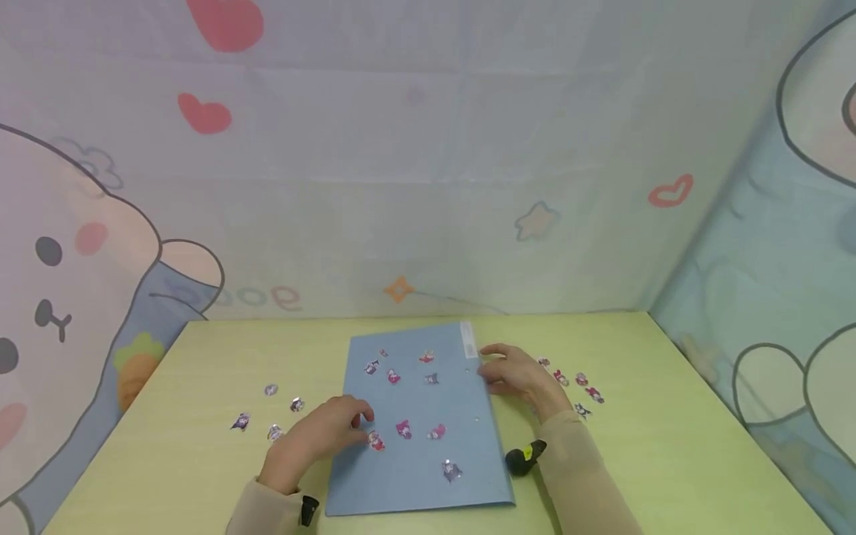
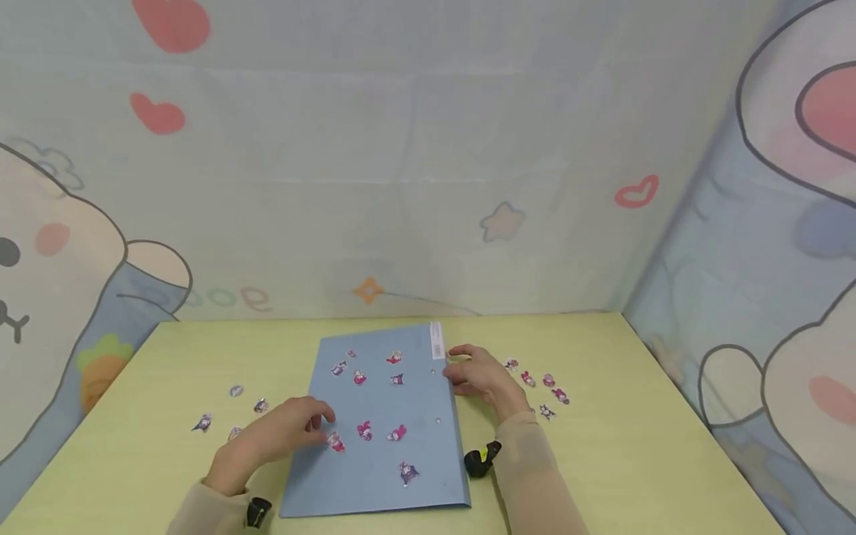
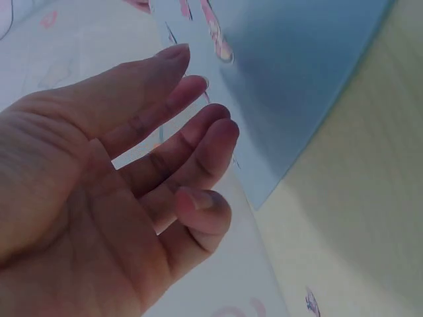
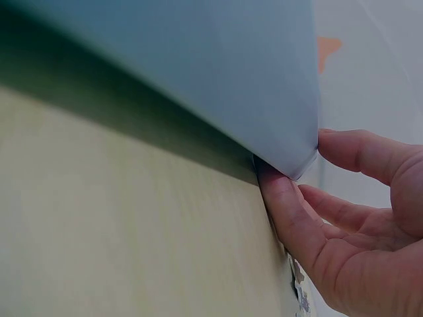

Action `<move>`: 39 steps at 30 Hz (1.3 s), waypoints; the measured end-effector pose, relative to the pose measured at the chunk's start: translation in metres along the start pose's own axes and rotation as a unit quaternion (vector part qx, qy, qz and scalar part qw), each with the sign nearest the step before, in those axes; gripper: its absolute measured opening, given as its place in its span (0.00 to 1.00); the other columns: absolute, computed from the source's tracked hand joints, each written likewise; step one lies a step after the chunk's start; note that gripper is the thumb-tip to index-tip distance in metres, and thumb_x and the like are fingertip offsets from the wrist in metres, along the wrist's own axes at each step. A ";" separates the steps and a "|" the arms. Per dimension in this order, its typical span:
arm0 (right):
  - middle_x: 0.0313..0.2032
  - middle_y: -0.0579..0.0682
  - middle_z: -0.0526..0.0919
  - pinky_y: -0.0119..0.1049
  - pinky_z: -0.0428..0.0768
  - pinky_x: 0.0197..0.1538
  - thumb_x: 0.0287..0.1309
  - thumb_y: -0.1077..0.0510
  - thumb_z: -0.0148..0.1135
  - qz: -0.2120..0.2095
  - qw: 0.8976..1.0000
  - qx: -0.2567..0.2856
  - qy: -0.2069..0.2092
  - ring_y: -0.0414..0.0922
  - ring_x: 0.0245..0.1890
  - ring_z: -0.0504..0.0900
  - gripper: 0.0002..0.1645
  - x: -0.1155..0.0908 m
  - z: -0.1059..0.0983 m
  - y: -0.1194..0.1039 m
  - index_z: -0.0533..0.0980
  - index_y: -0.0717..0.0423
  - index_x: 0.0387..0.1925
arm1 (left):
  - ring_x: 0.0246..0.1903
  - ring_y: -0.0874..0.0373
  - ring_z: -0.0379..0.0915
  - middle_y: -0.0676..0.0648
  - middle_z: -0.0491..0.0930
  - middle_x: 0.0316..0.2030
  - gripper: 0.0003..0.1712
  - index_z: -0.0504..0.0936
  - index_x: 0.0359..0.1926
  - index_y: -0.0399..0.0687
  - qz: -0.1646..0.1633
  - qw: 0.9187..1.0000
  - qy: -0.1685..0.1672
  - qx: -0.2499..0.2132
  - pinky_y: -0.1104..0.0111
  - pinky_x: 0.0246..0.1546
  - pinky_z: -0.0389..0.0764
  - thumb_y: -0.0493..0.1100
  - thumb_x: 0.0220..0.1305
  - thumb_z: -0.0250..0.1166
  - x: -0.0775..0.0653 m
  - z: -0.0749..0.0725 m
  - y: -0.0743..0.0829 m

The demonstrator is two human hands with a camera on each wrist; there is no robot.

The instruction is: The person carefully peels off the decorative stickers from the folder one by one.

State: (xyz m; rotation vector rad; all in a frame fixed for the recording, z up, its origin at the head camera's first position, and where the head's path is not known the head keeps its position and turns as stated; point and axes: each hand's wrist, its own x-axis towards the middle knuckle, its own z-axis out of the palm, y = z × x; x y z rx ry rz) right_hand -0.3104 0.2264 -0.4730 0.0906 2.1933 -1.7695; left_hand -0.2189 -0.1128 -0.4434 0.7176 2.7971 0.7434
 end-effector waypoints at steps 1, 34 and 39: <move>0.50 0.64 0.76 0.39 0.81 0.45 0.62 0.64 0.62 -0.001 1.000 -0.002 0.000 0.51 0.45 0.80 0.32 0.000 0.000 0.000 0.64 0.61 0.66 | 0.31 0.55 0.68 0.49 0.73 0.30 0.10 0.81 0.41 0.40 0.006 1.000 -0.004 0.002 0.59 0.34 0.74 0.34 0.57 0.70 0.000 0.001 0.001; 0.48 0.64 0.76 0.39 0.82 0.41 0.61 0.65 0.61 -0.016 1.000 0.003 -0.010 0.49 0.42 0.79 0.34 0.000 0.000 -0.001 0.62 0.66 0.67 | 0.26 0.59 0.63 0.54 0.67 0.23 0.13 0.71 0.28 0.47 0.022 0.998 0.019 0.047 0.66 0.28 0.68 0.33 0.58 0.69 0.002 0.016 0.010; 0.49 0.64 0.76 0.39 0.82 0.42 0.61 0.65 0.61 -0.014 1.000 0.001 -0.007 0.50 0.43 0.79 0.33 -0.001 0.000 -0.001 0.62 0.65 0.66 | 0.26 0.59 0.65 0.54 0.70 0.25 0.09 0.74 0.33 0.45 0.018 0.999 0.014 0.048 0.65 0.28 0.71 0.33 0.59 0.68 0.004 0.017 0.011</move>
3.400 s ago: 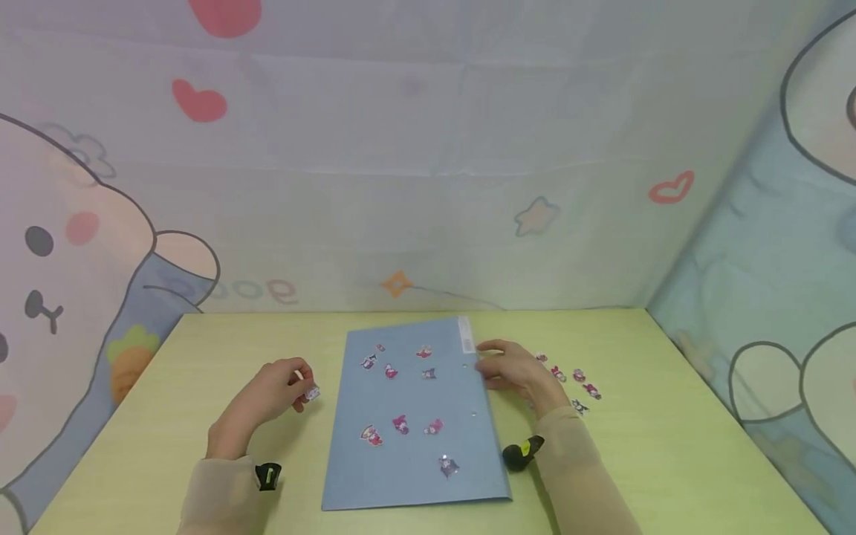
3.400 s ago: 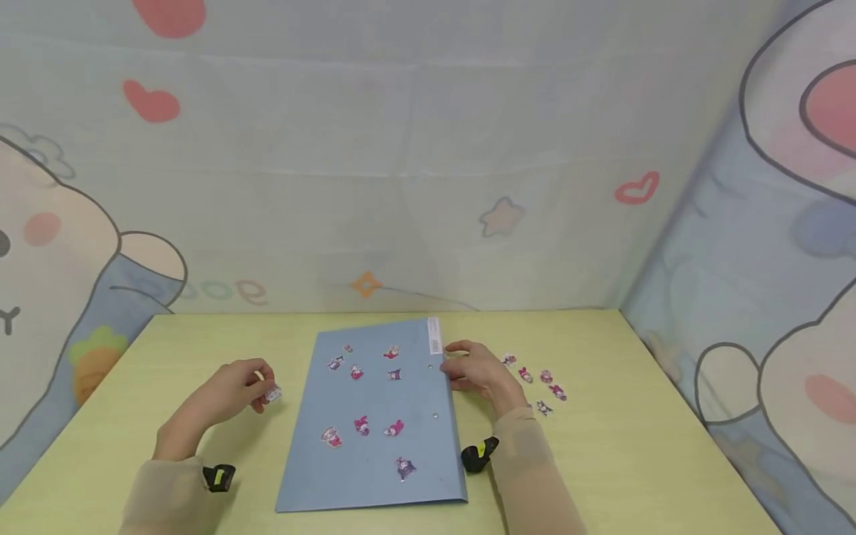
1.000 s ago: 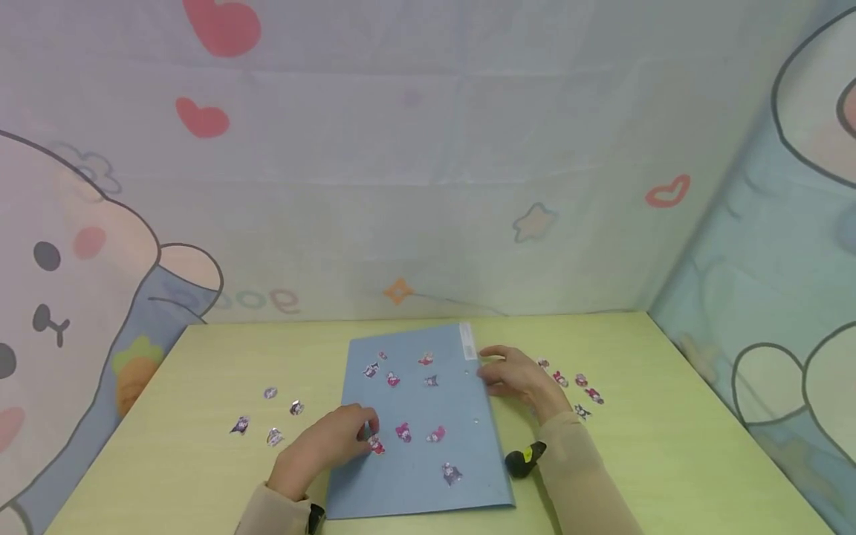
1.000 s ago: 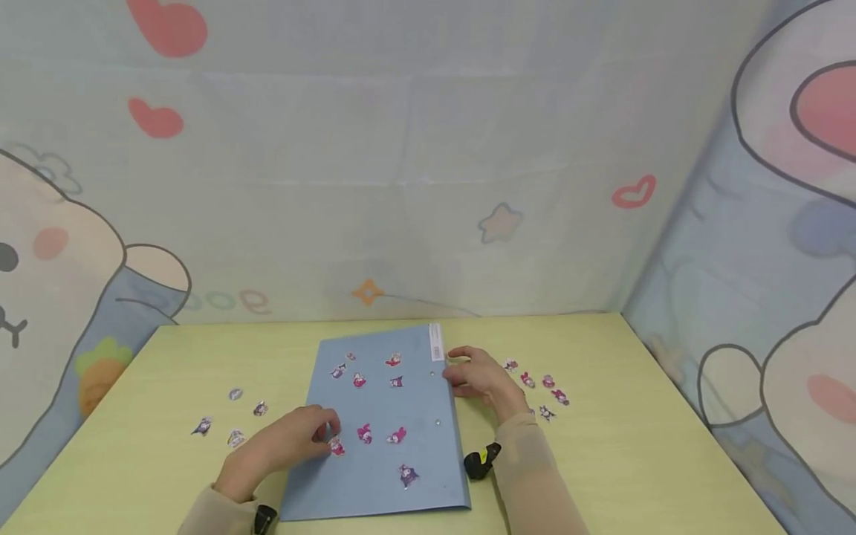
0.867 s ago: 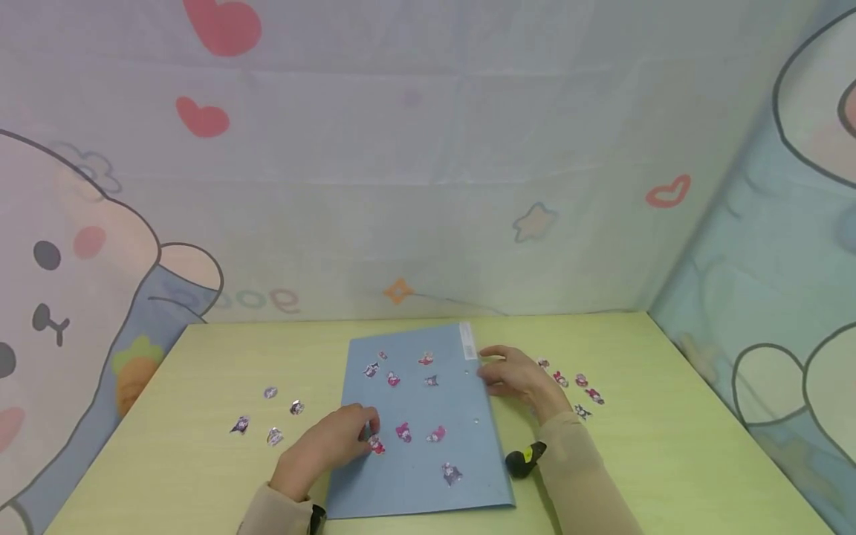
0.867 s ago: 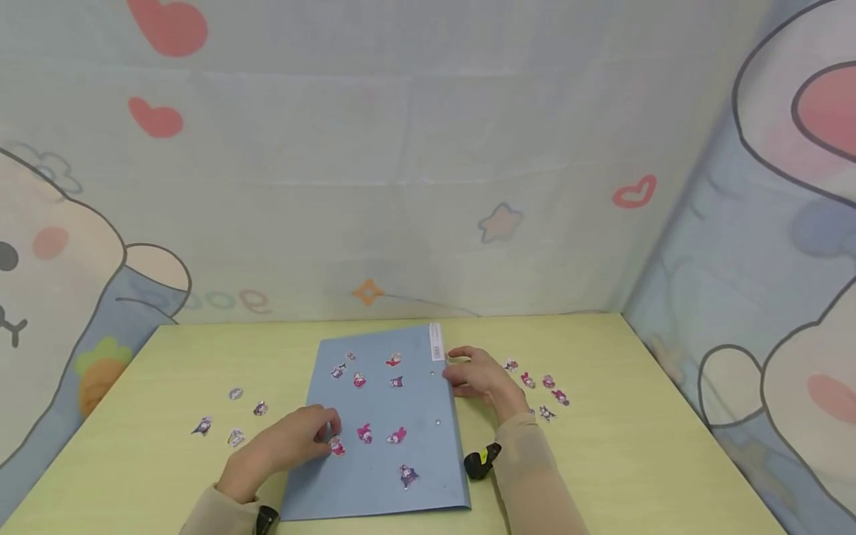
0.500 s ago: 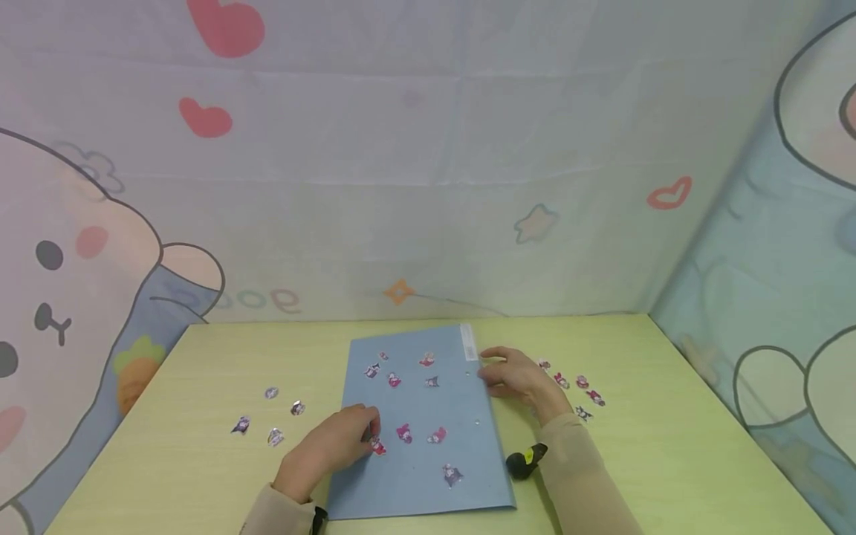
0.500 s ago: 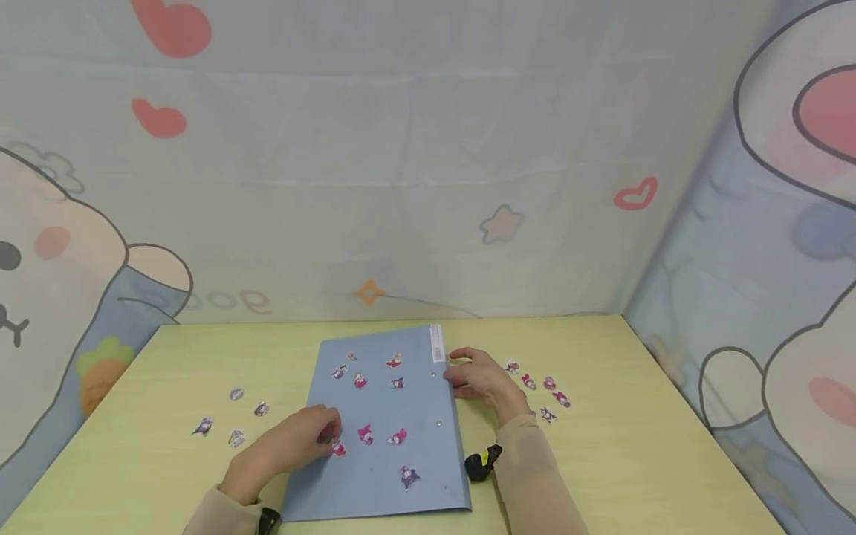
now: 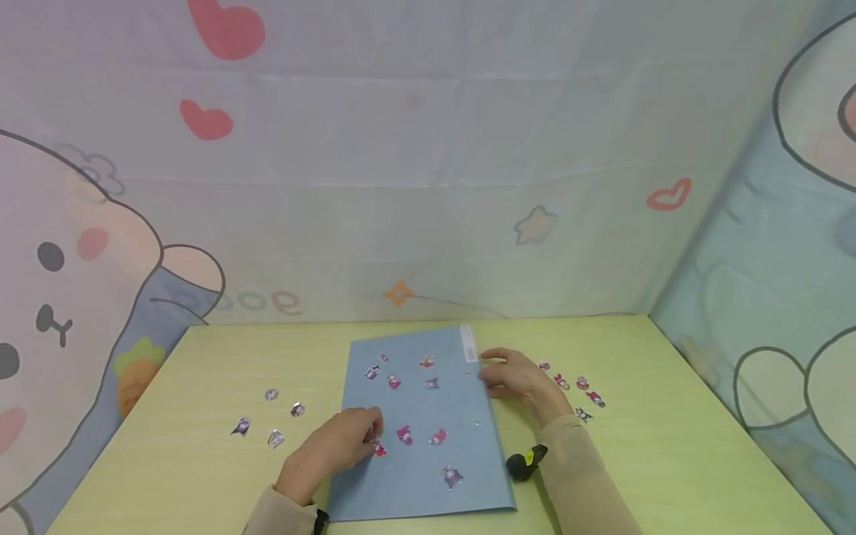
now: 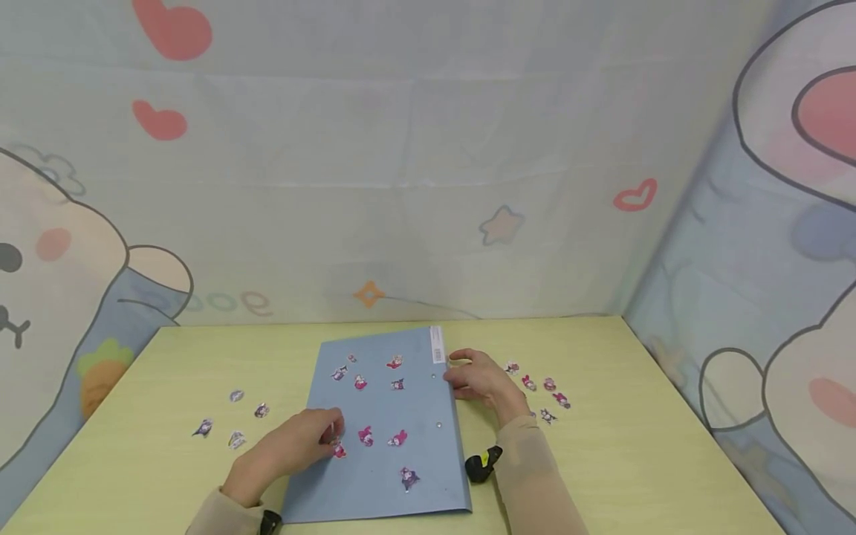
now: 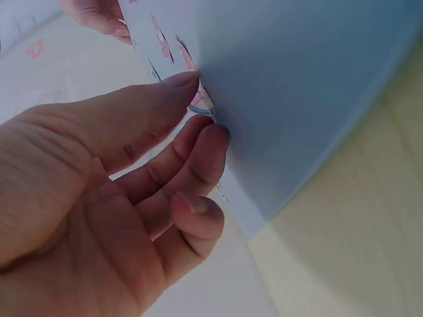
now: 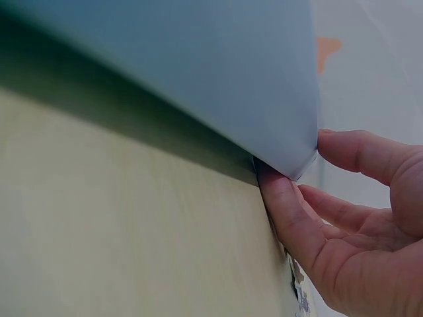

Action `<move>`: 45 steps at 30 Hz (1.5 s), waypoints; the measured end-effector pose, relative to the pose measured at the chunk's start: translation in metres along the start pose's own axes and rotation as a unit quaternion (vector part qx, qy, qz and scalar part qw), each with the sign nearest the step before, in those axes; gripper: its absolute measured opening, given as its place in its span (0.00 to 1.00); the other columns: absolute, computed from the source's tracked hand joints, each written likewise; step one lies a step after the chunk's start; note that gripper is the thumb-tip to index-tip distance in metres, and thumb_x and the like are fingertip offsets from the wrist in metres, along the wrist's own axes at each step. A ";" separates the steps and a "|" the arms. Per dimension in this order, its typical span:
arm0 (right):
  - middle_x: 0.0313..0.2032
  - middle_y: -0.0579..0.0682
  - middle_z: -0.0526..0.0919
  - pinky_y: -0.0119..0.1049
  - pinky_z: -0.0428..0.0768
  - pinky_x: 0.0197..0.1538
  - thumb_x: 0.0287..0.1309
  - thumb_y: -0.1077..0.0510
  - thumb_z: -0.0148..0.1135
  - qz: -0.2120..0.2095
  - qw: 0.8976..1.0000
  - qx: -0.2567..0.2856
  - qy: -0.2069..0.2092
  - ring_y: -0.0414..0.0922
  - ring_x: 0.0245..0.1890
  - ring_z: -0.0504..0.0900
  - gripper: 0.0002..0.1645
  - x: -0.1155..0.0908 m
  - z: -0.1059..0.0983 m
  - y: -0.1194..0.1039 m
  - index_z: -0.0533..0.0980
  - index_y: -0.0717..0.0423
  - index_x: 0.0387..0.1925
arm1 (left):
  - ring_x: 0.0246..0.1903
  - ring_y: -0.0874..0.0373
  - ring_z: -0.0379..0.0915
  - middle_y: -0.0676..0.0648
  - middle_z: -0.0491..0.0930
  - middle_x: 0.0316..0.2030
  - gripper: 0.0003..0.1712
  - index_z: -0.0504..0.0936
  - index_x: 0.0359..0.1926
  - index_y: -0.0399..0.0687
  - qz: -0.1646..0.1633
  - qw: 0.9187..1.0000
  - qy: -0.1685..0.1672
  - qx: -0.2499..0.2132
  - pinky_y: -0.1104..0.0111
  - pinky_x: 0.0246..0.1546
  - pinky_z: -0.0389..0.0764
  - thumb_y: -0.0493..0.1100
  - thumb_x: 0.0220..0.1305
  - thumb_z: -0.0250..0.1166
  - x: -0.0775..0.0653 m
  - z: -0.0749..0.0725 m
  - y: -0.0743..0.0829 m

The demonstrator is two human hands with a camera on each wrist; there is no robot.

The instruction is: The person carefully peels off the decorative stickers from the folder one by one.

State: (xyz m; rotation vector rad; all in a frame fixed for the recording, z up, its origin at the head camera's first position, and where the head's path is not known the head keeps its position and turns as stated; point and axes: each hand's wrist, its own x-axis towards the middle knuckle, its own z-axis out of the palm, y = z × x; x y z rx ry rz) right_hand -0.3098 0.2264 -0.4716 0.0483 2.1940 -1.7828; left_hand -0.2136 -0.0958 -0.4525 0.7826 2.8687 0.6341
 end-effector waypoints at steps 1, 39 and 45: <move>0.49 0.64 0.76 0.39 0.82 0.42 0.61 0.65 0.61 0.001 1.000 0.000 0.000 0.50 0.43 0.79 0.33 0.000 0.000 0.000 0.62 0.65 0.66 | 0.26 0.59 0.65 0.54 0.70 0.25 0.08 0.75 0.34 0.45 -0.002 1.000 0.000 0.002 0.65 0.29 0.71 0.33 0.60 0.68 0.000 0.000 0.000; 0.47 0.63 0.77 0.37 0.82 0.39 0.62 0.65 0.61 0.004 1.000 0.005 -0.010 0.48 0.40 0.80 0.33 -0.001 -0.001 -0.001 0.62 0.64 0.67 | 0.24 0.61 0.64 0.54 0.67 0.22 0.11 0.68 0.31 0.49 0.028 0.998 -0.014 -0.059 0.69 0.25 0.66 0.33 0.69 0.59 -0.005 -0.021 -0.012; 0.48 0.64 0.77 0.37 0.81 0.39 0.63 0.65 0.60 0.000 1.000 0.005 -0.016 0.48 0.40 0.80 0.34 -0.002 -0.001 -0.002 0.60 0.65 0.68 | 0.22 0.62 0.63 0.53 0.68 0.21 0.11 0.69 0.30 0.46 -0.009 0.996 -0.003 -0.085 0.71 0.22 0.64 0.31 0.67 0.60 -0.015 -0.037 -0.032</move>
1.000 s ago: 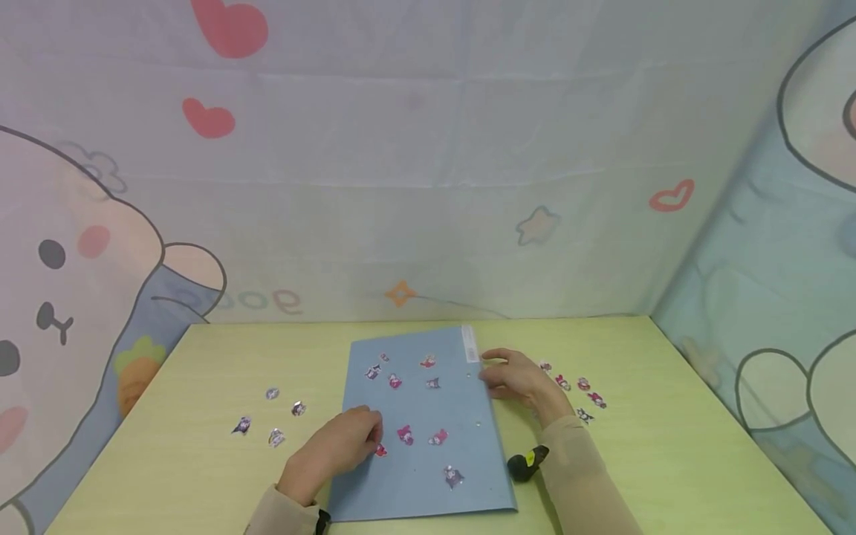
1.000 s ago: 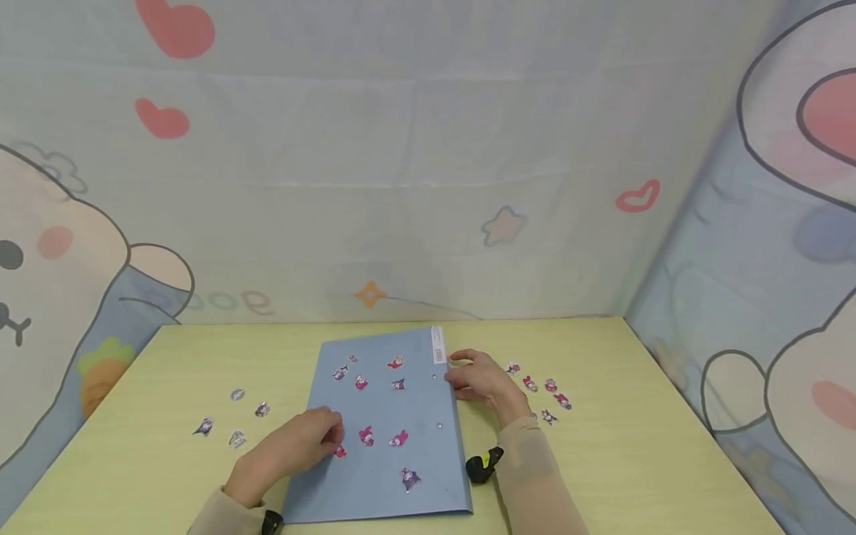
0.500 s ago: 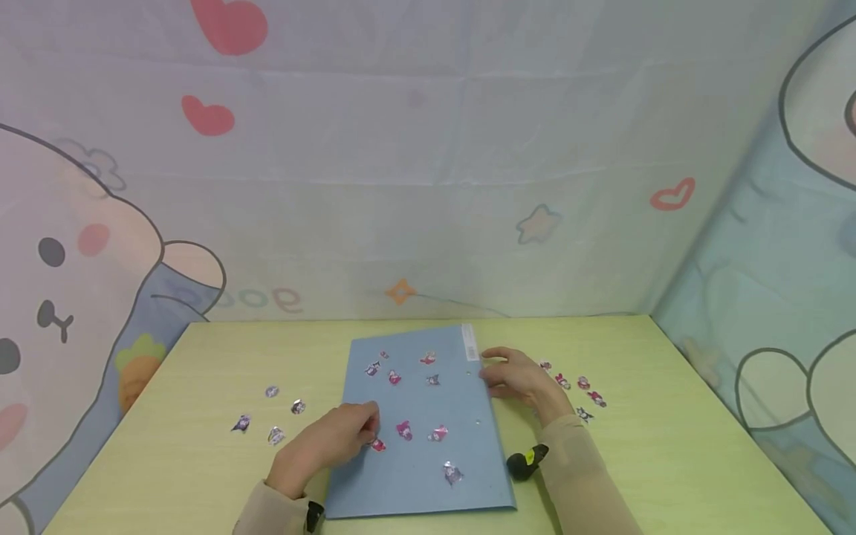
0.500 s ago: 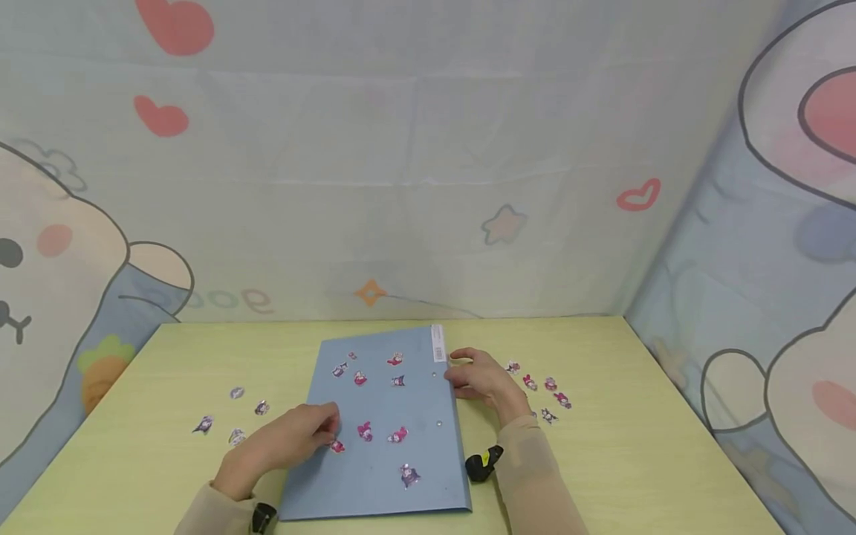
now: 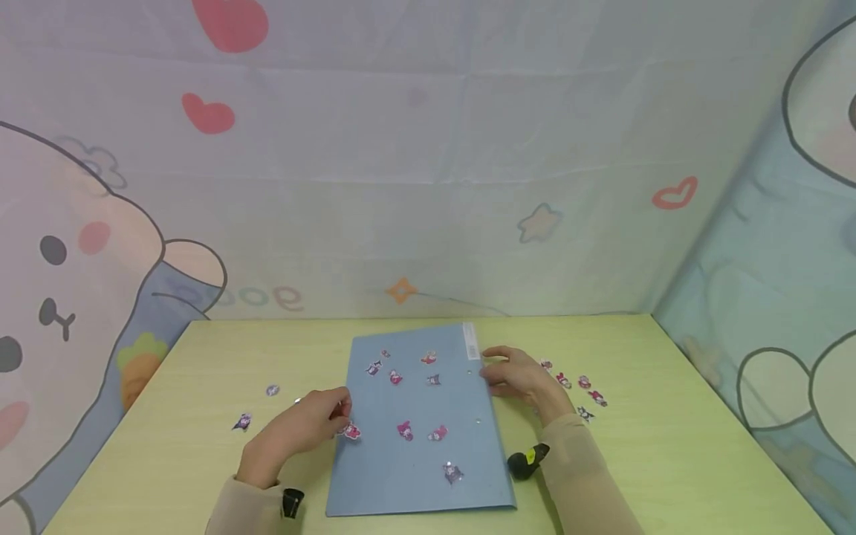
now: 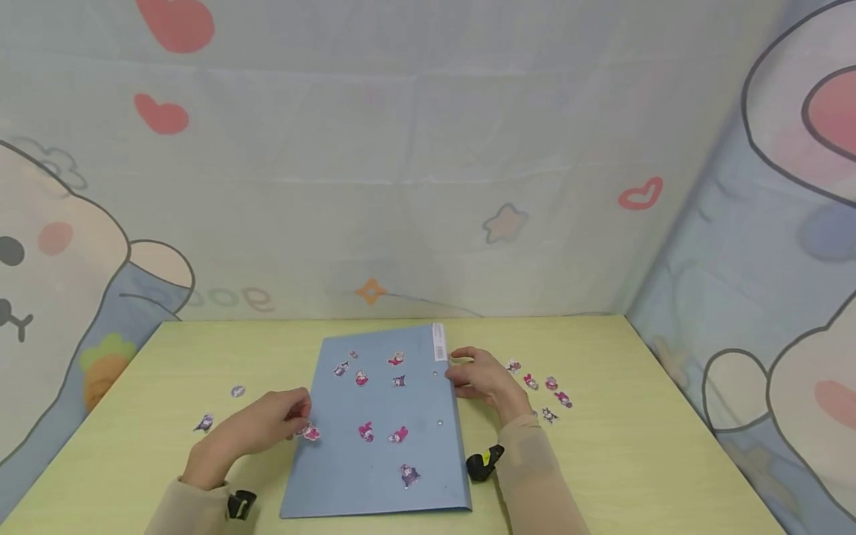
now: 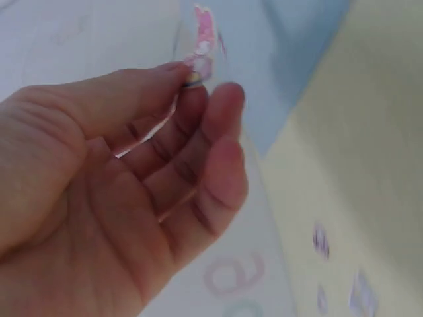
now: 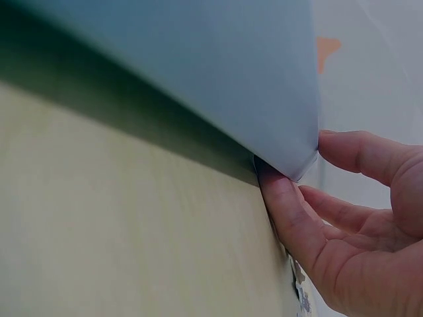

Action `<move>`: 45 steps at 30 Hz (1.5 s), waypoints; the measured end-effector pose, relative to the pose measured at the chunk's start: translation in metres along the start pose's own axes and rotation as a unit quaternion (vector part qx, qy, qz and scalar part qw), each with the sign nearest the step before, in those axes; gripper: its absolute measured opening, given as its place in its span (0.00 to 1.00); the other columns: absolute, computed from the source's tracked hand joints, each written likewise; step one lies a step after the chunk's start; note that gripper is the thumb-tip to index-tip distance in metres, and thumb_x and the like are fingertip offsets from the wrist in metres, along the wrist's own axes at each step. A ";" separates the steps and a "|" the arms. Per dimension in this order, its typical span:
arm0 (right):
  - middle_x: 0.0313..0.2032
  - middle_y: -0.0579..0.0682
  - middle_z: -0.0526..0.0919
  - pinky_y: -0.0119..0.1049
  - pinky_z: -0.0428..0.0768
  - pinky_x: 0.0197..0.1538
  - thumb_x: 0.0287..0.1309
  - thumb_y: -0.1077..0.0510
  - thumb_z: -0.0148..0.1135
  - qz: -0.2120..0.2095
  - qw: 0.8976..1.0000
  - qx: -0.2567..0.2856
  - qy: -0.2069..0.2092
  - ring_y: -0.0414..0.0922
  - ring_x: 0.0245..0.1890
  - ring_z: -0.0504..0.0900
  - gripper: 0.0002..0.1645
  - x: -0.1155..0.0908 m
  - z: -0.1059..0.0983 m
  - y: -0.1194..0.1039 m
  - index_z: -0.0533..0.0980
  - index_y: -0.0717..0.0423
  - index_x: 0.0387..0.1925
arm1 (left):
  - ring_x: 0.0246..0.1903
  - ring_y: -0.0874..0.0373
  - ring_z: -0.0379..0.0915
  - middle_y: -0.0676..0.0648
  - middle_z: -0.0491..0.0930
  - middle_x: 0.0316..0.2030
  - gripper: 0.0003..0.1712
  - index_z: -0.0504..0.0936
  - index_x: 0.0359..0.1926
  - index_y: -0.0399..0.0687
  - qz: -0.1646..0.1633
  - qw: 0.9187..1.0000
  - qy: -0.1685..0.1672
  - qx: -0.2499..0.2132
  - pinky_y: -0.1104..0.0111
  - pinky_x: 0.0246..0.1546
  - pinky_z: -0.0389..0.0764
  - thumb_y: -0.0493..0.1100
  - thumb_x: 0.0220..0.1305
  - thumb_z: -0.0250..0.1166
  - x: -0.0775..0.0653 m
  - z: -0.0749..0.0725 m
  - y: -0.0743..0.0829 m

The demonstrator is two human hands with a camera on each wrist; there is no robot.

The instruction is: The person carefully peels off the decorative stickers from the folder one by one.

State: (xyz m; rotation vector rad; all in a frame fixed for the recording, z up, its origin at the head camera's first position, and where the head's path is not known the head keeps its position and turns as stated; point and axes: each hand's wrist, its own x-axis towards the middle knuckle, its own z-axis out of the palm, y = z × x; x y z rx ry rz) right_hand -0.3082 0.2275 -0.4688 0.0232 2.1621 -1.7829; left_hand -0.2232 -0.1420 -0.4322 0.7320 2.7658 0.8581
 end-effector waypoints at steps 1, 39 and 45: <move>0.48 0.64 0.77 0.38 0.81 0.40 0.63 0.65 0.60 0.001 1.000 0.000 0.000 0.48 0.40 0.80 0.34 0.000 0.000 0.000 0.60 0.65 0.68 | 0.22 0.61 0.63 0.53 0.68 0.21 0.11 0.69 0.30 0.46 -0.008 1.000 0.005 -0.001 0.71 0.22 0.64 0.31 0.67 0.60 -0.003 -0.004 -0.003; 0.48 0.63 0.77 0.38 0.82 0.41 0.62 0.65 0.61 0.004 1.000 0.004 0.013 0.49 0.41 0.81 0.32 0.002 0.002 0.003 0.63 0.63 0.66 | 0.21 0.54 0.67 0.52 0.71 0.19 0.11 0.73 0.24 0.48 -0.195 0.971 0.051 0.132 0.62 0.22 0.68 0.32 0.58 0.66 -0.018 -0.010 -0.029; 0.49 0.63 0.76 0.39 0.82 0.41 0.62 0.65 0.60 0.006 1.000 0.006 0.013 0.49 0.42 0.80 0.32 0.001 0.001 0.001 0.63 0.63 0.67 | 0.21 0.55 0.66 0.52 0.71 0.20 0.08 0.73 0.29 0.46 -0.178 0.972 0.055 0.139 0.62 0.22 0.67 0.31 0.56 0.63 -0.013 -0.008 -0.024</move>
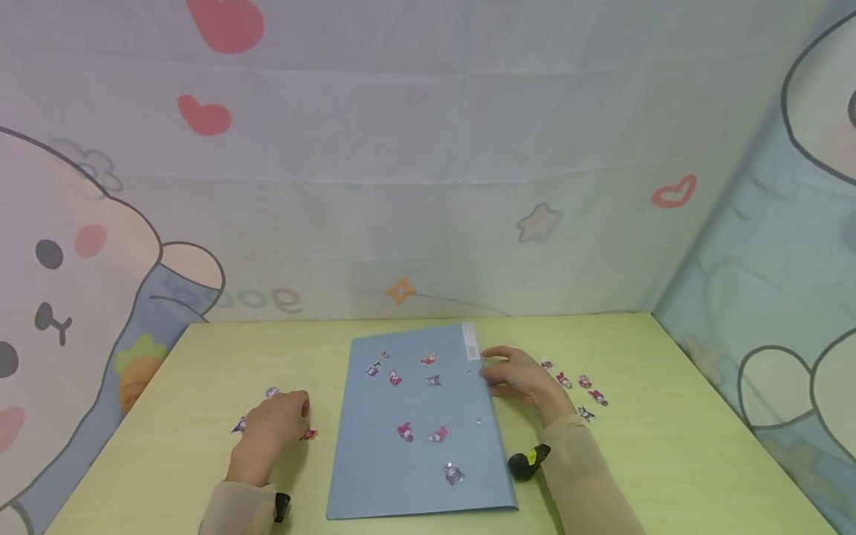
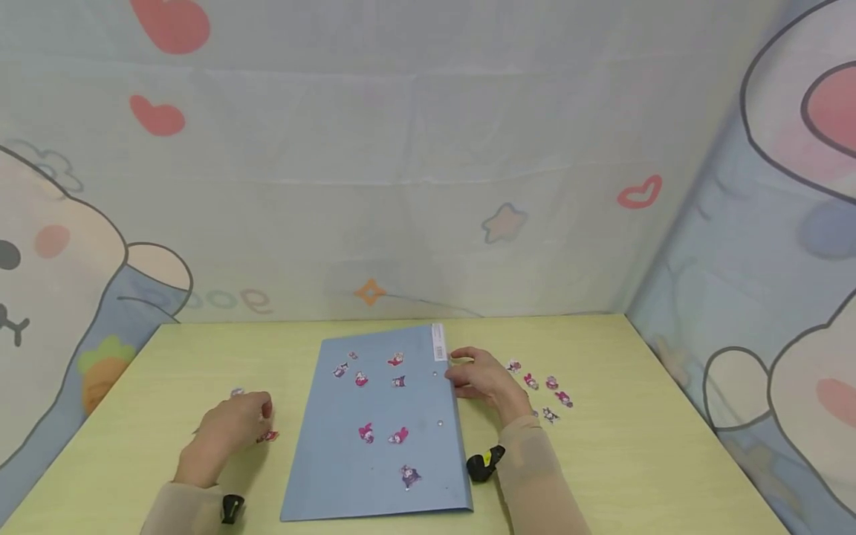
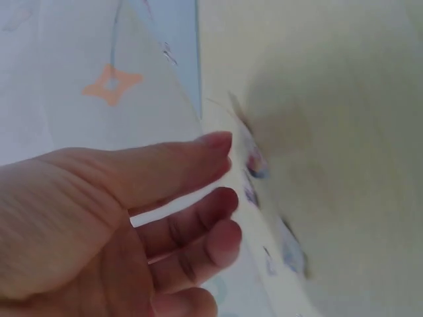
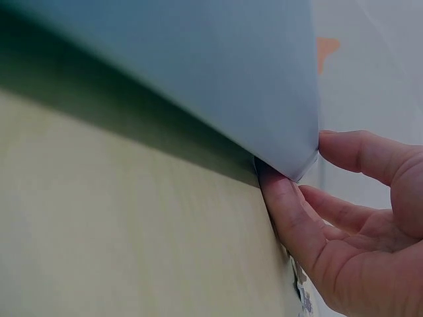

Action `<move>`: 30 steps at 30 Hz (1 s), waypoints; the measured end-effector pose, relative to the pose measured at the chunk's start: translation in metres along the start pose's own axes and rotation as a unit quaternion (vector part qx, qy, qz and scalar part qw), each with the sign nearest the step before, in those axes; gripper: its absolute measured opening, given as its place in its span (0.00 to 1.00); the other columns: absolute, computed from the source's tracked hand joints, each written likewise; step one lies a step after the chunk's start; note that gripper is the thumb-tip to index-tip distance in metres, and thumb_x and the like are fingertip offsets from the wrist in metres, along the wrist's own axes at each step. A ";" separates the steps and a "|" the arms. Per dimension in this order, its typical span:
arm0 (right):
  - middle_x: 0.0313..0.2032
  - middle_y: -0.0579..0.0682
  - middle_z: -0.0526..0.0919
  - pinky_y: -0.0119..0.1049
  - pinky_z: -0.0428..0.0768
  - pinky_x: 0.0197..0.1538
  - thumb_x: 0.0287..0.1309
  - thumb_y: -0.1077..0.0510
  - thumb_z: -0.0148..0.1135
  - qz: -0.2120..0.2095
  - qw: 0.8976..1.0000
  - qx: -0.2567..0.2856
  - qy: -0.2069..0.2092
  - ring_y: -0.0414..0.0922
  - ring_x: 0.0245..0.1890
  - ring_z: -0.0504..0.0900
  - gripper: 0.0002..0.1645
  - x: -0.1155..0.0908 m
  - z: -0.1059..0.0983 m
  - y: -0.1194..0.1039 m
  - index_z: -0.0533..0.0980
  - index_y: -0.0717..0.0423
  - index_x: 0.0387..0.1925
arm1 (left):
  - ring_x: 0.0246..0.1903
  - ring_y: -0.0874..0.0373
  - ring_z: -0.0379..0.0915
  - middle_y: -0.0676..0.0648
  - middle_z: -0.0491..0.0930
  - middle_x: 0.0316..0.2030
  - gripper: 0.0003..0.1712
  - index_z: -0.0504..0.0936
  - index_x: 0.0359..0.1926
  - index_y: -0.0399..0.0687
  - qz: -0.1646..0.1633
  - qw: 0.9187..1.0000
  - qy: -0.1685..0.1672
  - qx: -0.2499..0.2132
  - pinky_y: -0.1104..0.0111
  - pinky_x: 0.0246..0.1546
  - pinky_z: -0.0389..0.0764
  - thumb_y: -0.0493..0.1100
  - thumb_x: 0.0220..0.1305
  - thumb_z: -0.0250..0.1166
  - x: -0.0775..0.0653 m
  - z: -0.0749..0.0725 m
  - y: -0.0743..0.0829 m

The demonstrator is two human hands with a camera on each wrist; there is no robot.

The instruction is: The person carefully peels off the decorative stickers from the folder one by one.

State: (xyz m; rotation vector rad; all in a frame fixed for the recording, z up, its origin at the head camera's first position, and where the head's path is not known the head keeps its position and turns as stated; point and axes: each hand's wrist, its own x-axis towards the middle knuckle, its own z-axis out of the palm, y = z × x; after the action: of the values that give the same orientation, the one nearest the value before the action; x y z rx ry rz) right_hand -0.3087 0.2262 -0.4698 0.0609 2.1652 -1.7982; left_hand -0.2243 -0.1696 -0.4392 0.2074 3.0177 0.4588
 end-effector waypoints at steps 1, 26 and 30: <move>0.49 0.64 0.76 0.39 0.82 0.41 0.62 0.65 0.60 0.000 1.000 0.001 -0.001 0.49 0.42 0.80 0.33 0.000 0.000 0.000 0.63 0.63 0.67 | 0.21 0.55 0.66 0.52 0.71 0.20 0.07 0.74 0.30 0.46 0.006 1.000 0.000 -0.002 0.62 0.22 0.67 0.32 0.57 0.63 0.001 0.001 0.002; 0.48 0.65 0.77 0.40 0.82 0.41 0.61 0.66 0.61 -0.003 1.000 -0.006 0.003 0.51 0.42 0.80 0.33 0.003 -0.006 0.003 0.62 0.64 0.67 | 0.36 0.58 0.71 0.51 0.77 0.36 0.14 0.82 0.47 0.43 0.182 0.980 -0.070 -0.029 0.60 0.45 0.76 0.41 0.60 0.70 0.008 0.028 0.096; 0.49 0.65 0.76 0.39 0.82 0.41 0.62 0.65 0.61 -0.004 1.000 -0.004 0.004 0.50 0.43 0.80 0.33 0.003 -0.006 0.002 0.63 0.63 0.67 | 0.32 0.60 0.70 0.53 0.76 0.31 0.10 0.82 0.41 0.44 0.185 0.981 -0.057 -0.010 0.63 0.38 0.76 0.40 0.60 0.70 0.011 0.028 0.107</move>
State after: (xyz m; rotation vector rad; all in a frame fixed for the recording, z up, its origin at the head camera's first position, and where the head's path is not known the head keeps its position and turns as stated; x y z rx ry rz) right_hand -0.3120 0.2322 -0.4712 0.0575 2.1813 -1.7954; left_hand -0.2191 -0.0582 -0.4347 0.7735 2.8604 0.4841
